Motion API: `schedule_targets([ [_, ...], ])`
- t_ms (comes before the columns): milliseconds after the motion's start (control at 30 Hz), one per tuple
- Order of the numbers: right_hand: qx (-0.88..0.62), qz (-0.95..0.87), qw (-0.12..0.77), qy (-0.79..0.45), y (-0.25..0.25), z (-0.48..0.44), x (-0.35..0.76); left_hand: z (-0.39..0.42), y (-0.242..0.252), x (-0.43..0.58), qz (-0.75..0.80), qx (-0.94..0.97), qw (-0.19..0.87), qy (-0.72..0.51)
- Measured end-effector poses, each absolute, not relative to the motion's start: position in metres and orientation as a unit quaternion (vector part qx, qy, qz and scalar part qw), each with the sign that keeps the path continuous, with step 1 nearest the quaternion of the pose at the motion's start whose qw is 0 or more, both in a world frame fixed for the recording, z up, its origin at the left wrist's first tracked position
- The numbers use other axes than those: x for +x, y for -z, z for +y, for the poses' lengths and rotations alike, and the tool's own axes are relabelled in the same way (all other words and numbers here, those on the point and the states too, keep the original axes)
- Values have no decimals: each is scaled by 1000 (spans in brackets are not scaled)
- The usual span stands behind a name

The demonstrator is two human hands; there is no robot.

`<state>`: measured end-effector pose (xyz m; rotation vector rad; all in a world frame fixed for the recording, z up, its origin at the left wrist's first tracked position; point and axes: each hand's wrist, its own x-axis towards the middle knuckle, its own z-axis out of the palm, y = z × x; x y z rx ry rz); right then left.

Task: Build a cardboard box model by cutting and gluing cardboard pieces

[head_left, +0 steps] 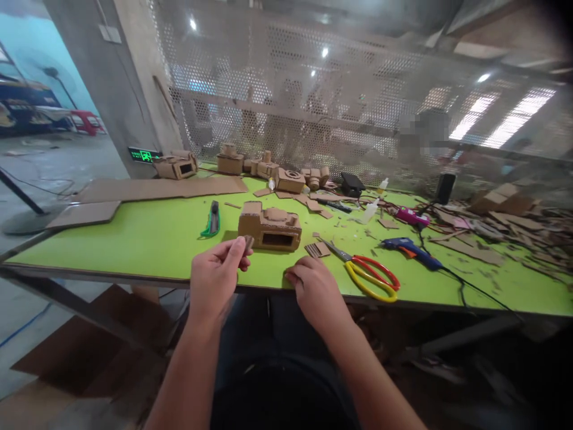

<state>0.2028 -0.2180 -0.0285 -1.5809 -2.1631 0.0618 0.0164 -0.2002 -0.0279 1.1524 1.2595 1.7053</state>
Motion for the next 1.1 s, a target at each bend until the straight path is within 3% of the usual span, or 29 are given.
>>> schedule_targets([
  [133, -593, -790, 154, 1, 24, -210, 202, -199, 25, 25, 430, 373, 469, -675],
  [300, -590, -790, 167, -4, 12, -234, 217, -202, 23, 30, 416, 385, 485, -666],
  [433, -638, -720, 246, -116, 29, -303, 292, -202, 24, 27, 415, 402, 499, -646],
  [567, -780, -570, 219, -135, 70, -370, 398, -200, 24, 29, 408, 394, 507, -649],
  [667, -829, -526, 163, -97, 68, -384, 435, -197, 25, 33, 407, 386, 504, -657],
  [867, -764, -574, 294, 22, -30, -257, 397, -190, 30, 36, 421, 415, 480, -648],
  [967, -805, -532, 261, 28, -60, -156, 383, -191, 32, 32, 427, 416, 475, -647],
  [1100, -838, -504, 208, 22, -57, -65, 386, -195, 33, 28, 429, 403, 490, -643],
])
